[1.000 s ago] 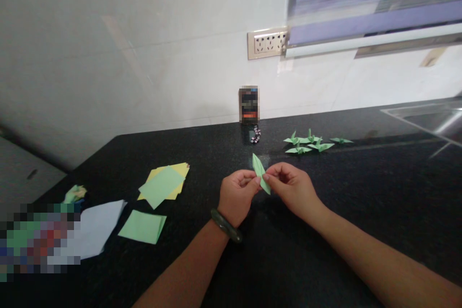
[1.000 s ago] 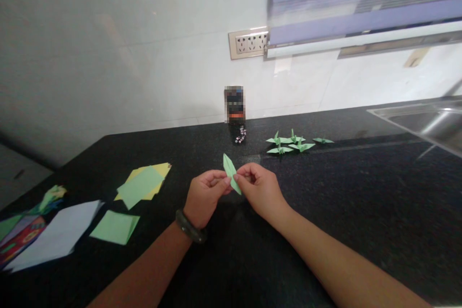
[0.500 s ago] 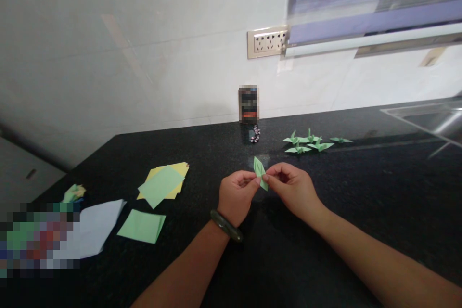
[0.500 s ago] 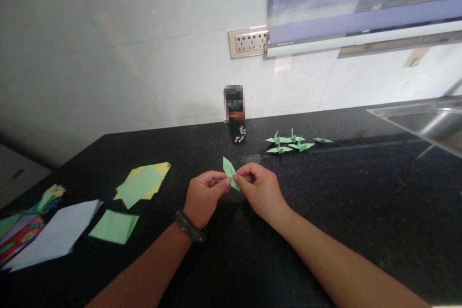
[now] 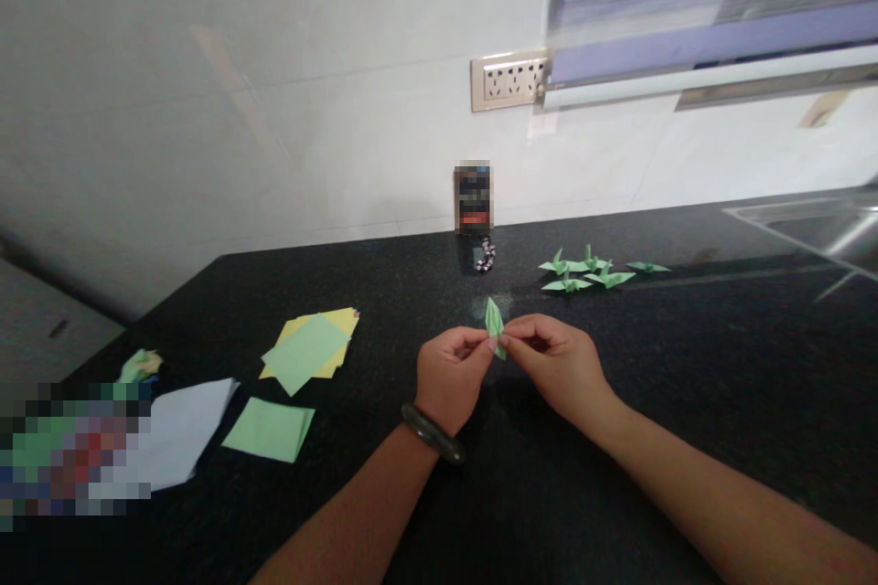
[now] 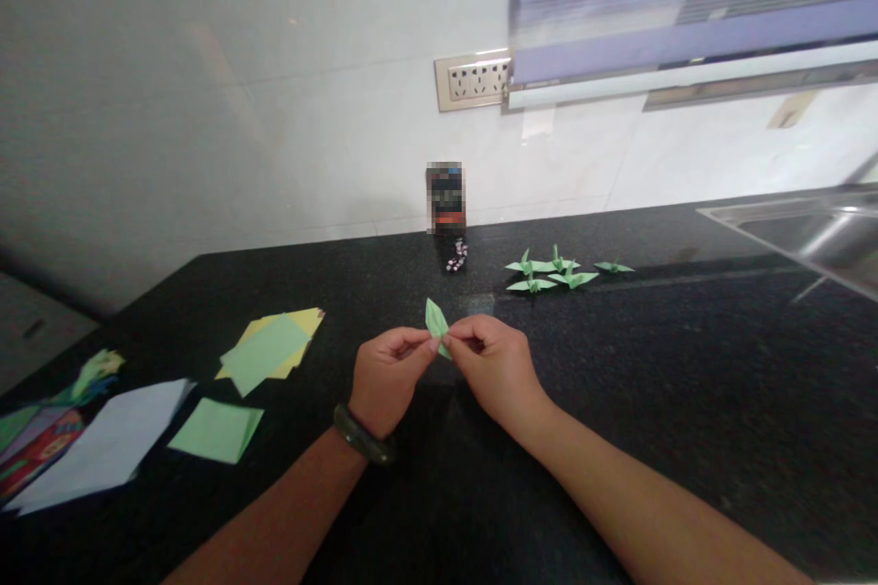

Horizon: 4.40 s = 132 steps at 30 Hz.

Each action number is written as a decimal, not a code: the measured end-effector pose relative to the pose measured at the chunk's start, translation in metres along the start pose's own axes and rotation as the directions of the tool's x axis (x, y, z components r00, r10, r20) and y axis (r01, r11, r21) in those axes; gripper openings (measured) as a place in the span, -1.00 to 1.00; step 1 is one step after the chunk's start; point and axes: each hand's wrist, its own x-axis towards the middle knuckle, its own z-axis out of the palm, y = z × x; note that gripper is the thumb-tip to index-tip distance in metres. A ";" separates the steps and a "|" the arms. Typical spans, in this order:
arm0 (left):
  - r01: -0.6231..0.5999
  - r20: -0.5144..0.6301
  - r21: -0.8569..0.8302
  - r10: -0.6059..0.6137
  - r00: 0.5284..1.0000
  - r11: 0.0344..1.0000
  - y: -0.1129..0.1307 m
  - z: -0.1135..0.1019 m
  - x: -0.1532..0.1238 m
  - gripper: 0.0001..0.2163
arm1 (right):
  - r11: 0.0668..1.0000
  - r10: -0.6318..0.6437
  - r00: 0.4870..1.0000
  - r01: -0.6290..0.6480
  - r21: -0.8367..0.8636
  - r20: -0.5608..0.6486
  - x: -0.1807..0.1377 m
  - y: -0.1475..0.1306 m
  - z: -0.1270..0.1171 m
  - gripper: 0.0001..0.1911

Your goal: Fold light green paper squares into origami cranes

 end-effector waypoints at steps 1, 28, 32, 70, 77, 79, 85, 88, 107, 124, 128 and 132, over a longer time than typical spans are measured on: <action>-0.012 -0.006 0.012 0.012 1.000 1.000 0.000 0.000 0.000 -0.91 | 1.000 0.010 1.000 -0.010 0.009 -0.008 0.000 -0.001 0.000 -0.89; -0.030 -0.020 0.067 0.031 0.999 0.997 0.002 0.002 -0.001 -0.92 | 0.995 0.076 0.997 -0.075 0.071 -0.009 0.002 -0.003 -0.001 -0.89; -0.033 -0.024 0.080 0.035 0.999 0.996 0.000 0.002 -0.001 -0.92 | 1.000 -0.007 1.000 0.007 0.003 -0.008 0.002 -0.002 -0.001 -0.90; -0.024 -0.033 -0.022 0.023 0.999 0.999 0.000 0.002 -0.001 -0.91 | 0.983 -0.133 0.991 0.130 -0.132 -0.013 -0.002 -0.005 -0.003 -0.92; 0.002 0.005 -0.018 -0.002 1.000 1.000 -0.003 0.002 -0.001 -0.87 | 0.978 -0.113 0.993 0.115 -0.174 0.024 0.000 -0.006 -0.002 -0.93; 0.014 0.016 -0.026 -0.013 1.000 1.000 -0.005 0.002 -0.001 -0.85 | 0.969 -0.124 0.992 0.125 -0.215 0.021 0.000 -0.007 -0.003 -0.91; 0.044 0.010 0.033 -0.044 0.999 0.998 -0.001 0.004 -0.002 -0.87 | 0.933 -0.164 0.986 0.163 -0.320 0.025 -0.003 -0.008 -0.003 -0.89; 0.039 -0.013 0.077 -0.038 0.999 0.996 0.003 0.004 -0.003 -0.90 | 0.910 -0.205 0.978 0.203 -0.361 0.035 -0.004 -0.007 -0.003 -0.90; -0.089 0.073 0.167 0.078 0.994 0.982 -0.004 0.002 -0.005 -0.86 | 0.877 -0.266 0.963 0.260 -0.404 0.042 -0.004 -0.006 -0.004 -0.87; -0.144 0.093 0.281 0.122 0.988 0.949 -0.010 -0.001 -0.002 -0.83 | 0.809 -0.423 0.899 0.432 -0.399 0.117 -0.001 -0.005 -0.003 -0.84; -0.165 0.085 0.323 0.145 0.986 0.932 -0.006 -0.001 -0.003 -0.86 | 0.815 -0.412 0.904 0.422 -0.397 0.114 -0.002 -0.005 -0.003 -0.85; -0.202 0.081 0.364 0.185 0.979 0.909 -0.004 -0.001 -0.003 -0.87 | 0.813 -0.404 0.907 0.415 -0.408 0.118 -0.001 -0.004 -0.002 -0.86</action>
